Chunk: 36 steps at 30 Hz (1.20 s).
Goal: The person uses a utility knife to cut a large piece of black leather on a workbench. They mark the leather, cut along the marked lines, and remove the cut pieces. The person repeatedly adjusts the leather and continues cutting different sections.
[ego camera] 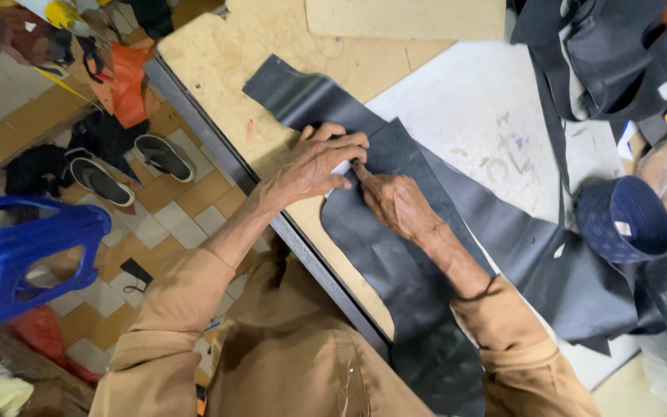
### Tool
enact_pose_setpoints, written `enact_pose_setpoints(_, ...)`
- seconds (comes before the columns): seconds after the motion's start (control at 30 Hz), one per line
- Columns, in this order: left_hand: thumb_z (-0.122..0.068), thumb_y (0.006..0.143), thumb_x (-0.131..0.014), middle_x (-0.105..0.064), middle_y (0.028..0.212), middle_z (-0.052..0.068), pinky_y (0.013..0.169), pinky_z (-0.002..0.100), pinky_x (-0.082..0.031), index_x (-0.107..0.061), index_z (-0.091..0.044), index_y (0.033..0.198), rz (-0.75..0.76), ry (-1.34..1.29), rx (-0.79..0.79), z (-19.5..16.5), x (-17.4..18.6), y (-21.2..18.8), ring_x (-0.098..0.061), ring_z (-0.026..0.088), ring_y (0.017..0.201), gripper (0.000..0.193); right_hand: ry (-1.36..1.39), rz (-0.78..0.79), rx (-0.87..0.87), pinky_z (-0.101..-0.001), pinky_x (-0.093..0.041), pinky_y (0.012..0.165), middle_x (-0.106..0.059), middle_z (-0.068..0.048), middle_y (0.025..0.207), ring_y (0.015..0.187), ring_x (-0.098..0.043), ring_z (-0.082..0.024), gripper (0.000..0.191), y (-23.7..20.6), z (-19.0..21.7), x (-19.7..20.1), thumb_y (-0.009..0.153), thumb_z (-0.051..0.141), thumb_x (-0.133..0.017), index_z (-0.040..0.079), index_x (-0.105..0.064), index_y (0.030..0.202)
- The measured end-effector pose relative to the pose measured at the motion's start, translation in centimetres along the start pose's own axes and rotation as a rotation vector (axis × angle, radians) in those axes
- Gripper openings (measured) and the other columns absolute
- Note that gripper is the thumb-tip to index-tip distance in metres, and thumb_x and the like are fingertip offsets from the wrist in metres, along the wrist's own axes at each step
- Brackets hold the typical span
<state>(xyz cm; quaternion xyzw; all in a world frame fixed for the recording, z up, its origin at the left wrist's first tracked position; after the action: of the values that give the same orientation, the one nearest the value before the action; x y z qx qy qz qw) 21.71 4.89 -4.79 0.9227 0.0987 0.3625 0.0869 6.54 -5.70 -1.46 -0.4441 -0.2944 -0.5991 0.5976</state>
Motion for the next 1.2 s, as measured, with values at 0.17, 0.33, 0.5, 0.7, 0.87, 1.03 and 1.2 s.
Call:
enact_pose_setpoints(0.17,-0.018,0.072,-0.086,-0.059,0.132,-0.008,0.094,0.045,-0.038,-0.064,-0.011,0.118,-0.034,0.033,-0.032,-2.1,0.4,-0.4,-0.051,0.024,0.118,0.051,0.054,0.002,0.050,-0.0438,-0.054,0.063,-0.067,-0.020,0.082,0.069,-0.067,-0.034,0.053,-3.5,-0.9,0.0,0.095,0.006,-0.060,-0.006,-0.048,0.144)
enact_pose_setpoints(0.33,-0.015,0.075,-0.084,-0.059,0.129,-0.005,0.091,0.046,-0.039,-0.066,-0.009,0.116,0.041,0.153,0.054,-2.8,-0.7,-0.1,-0.052,0.026,0.119,0.044,0.036,0.055,-0.061,-0.0436,-0.055,0.060,-0.069,-0.017,0.083,0.065,-0.066,-0.034,0.060,-10.1,-1.1,-0.3,0.094,0.005,-0.059,-0.001,-0.044,0.151)
enact_pose_setpoints(0.5,-0.001,0.078,-0.078,-0.055,0.148,0.004,0.107,0.043,-0.043,-0.067,-0.010,0.129,-0.152,0.346,-0.036,-6.3,-3.9,-1.4,-0.050,0.026,0.131,0.054,0.024,0.066,-0.042,-0.0435,-0.053,0.058,-0.066,-0.018,0.079,0.062,-0.065,-0.033,0.060,-12.1,-1.3,-1.2,0.094,0.006,-0.060,-0.003,-0.043,0.151)
enact_pose_setpoints(0.7,-0.009,0.073,-0.083,-0.050,0.146,0.015,0.100,0.048,-0.044,-0.065,-0.005,0.131,-0.052,0.098,0.044,-11.9,-9.1,-3.0,-0.047,0.034,0.128,0.061,0.005,0.066,0.017,-0.0433,-0.052,0.060,-0.065,-0.019,0.079,0.067,-0.066,-0.034,0.051,-13.4,-2.5,-2.0,0.093,0.008,-0.062,-0.005,-0.049,0.142)
enact_pose_setpoints(0.87,-0.009,0.070,-0.083,-0.049,0.148,0.014,0.096,0.049,-0.042,-0.065,-0.006,0.130,-0.031,0.182,0.110,-12.4,-10.4,-2.6,-0.045,0.035,0.131,0.062,0.053,0.051,-0.004,-0.0431,-0.052,0.059,-0.065,-0.019,0.078,0.064,-0.065,-0.034,0.057,-18.0,-2.9,-2.0,0.094,0.005,-0.060,-0.006,-0.045,0.148)
enact_pose_setpoints(1.03,-0.005,0.074,-0.080,-0.048,0.150,0.016,0.097,0.048,-0.043,-0.064,-0.005,0.132,-0.068,0.268,0.086,-12.7,-11.9,-3.2,-0.046,0.036,0.131,0.061,0.007,0.118,-0.109,-0.0421,-0.054,0.058,-0.066,-0.019,0.081,0.063,-0.066,-0.034,0.061,-23.6,-2.3,-2.3,0.092,0.005,-0.059,-0.002,-0.043,0.150)
enact_pose_setpoints(1.2,-0.004,0.084,-0.078,-0.046,0.157,0.016,0.106,0.045,-0.042,-0.063,-0.007,0.139,-0.157,0.276,0.049,-16.8,-15.3,-4.2,-0.046,0.034,0.136,0.057,0.041,0.078,-0.078,-0.0427,-0.053,0.060,-0.067,-0.020,0.082,0.066,-0.066,-0.035,0.060,-24.6,-2.4,-2.3,0.091,0.005,-0.061,-0.003,-0.045,0.148)
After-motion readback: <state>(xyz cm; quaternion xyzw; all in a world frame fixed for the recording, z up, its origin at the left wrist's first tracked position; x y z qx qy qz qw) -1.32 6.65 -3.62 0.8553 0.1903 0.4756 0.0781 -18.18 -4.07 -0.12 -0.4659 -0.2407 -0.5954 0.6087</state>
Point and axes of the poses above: each hand's wrist, its own y-axis towards the middle knuckle, its own x-axis out of the back of the hand, z = x × y, the point moved 3 cm from there along y, towards the middle knuckle
